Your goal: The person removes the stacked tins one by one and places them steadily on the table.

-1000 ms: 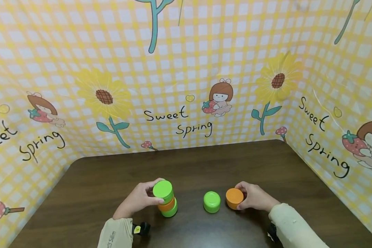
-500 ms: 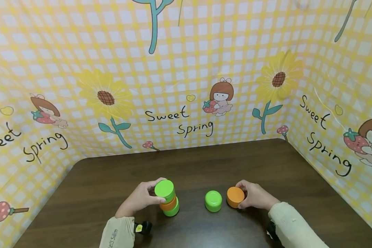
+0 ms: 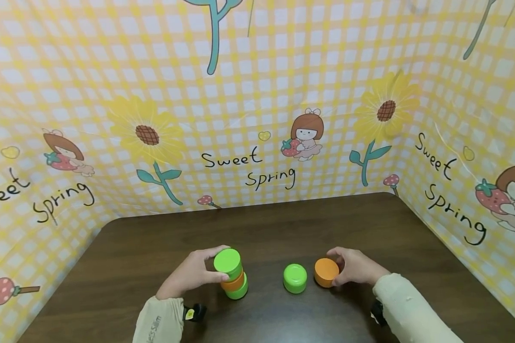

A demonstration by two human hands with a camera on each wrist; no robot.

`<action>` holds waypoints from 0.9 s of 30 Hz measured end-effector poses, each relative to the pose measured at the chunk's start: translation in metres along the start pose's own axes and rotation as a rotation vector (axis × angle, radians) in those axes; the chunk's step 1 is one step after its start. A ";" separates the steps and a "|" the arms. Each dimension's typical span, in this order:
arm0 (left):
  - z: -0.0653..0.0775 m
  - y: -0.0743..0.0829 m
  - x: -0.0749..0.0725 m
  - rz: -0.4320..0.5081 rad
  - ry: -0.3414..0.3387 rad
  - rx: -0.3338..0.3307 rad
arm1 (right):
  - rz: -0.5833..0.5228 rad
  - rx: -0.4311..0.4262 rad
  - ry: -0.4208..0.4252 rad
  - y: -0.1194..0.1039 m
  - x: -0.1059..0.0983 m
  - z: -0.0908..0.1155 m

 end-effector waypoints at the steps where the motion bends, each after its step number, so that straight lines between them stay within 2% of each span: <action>1: 0.000 0.000 -0.002 -0.010 -0.013 0.000 | 0.008 -0.008 -0.005 -0.002 -0.003 0.001; 6: 0.001 -0.001 -0.009 -0.022 -0.073 0.011 | 0.042 -0.011 -0.049 -0.018 -0.016 0.002; 12: 0.002 -0.010 -0.006 0.027 -0.110 0.023 | 0.028 -0.014 -0.134 -0.031 -0.021 0.001; 18: 0.000 -0.016 -0.002 0.077 -0.121 0.042 | 0.069 -0.040 -0.117 -0.039 -0.016 -0.006; 27: -0.002 -0.023 0.002 0.049 -0.136 0.068 | 0.147 -0.041 -0.120 -0.065 -0.003 -0.021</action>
Point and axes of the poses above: each hand's wrist, its own z-axis away from the middle knuckle, its own x-axis out of the palm, y = z × x, the point moved 1 cm from there along -z, towards the middle knuckle, and after that the axes turned 11 degrees about -z, right-handed, at the moved point
